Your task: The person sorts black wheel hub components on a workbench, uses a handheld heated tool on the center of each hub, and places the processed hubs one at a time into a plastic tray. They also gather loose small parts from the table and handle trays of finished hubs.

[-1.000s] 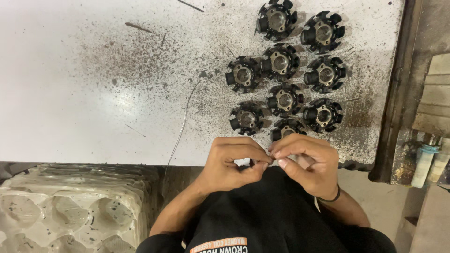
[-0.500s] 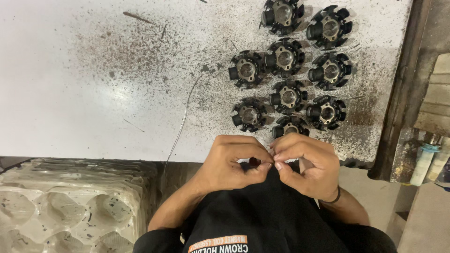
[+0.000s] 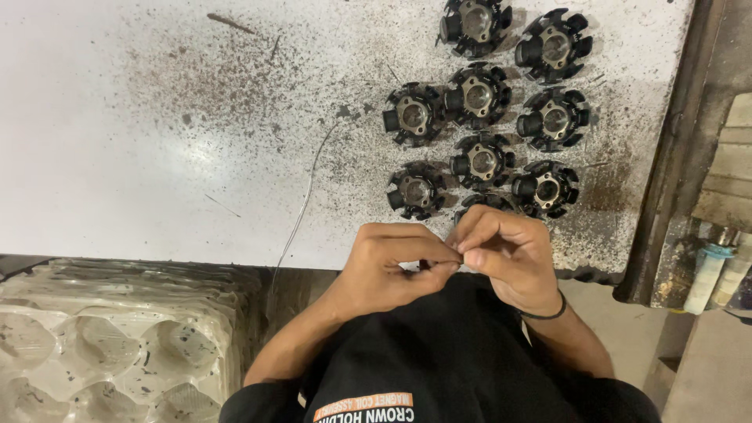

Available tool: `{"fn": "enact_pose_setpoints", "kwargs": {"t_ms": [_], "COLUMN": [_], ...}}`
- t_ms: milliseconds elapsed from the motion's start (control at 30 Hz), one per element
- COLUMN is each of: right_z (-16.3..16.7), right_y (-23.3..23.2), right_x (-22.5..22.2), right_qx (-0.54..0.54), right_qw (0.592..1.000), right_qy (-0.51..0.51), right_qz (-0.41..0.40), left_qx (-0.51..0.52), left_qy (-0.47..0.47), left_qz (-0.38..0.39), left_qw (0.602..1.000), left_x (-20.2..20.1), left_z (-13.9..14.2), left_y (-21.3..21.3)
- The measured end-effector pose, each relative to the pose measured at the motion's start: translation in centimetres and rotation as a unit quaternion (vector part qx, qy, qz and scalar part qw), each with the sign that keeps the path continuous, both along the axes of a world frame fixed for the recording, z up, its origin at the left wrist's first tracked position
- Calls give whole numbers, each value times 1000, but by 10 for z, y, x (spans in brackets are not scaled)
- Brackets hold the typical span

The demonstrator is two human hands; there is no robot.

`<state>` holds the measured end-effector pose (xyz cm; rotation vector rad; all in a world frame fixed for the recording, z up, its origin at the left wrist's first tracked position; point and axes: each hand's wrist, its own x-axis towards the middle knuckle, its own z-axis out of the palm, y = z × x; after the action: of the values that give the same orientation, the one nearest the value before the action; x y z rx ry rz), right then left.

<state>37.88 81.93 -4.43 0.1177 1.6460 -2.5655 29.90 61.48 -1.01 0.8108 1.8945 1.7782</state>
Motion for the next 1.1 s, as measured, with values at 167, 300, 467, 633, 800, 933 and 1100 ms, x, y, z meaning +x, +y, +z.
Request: {"fn": "enact_pose_setpoints", "kwargs": {"t_ms": [167,300,467,633,800,933,1100], "right_z": [1,-8,-26,-25,-35,-41,-36], "right_y": [7,-4,-14,-1,14,33,63], "right_x": [4,9,5,8,13,29,62], "right_qx": [76,112,-160,170,223,324,471], "right_qw": [994,986,978,966,949,922,838], "right_qy": [77,78,-18,141,-25,29,111], "right_qz": [2,-91,-131,-131,-221,-208,-255], "left_qx": [28,11,-1,38,61,-138,-366], "left_qy": [-38,-28,-17,-114,-93,123,383], "left_qz": [-16,-13,-24,-31,-40,171,270], "left_qw": [999,999,1000,992,993,968,804], "left_x": [0,5,10,8,3,-35,-66], "left_z": [-4,-4,-4,-20,-40,-67,-103], "left_y": [1,9,19,13,5,-3,-23]}}
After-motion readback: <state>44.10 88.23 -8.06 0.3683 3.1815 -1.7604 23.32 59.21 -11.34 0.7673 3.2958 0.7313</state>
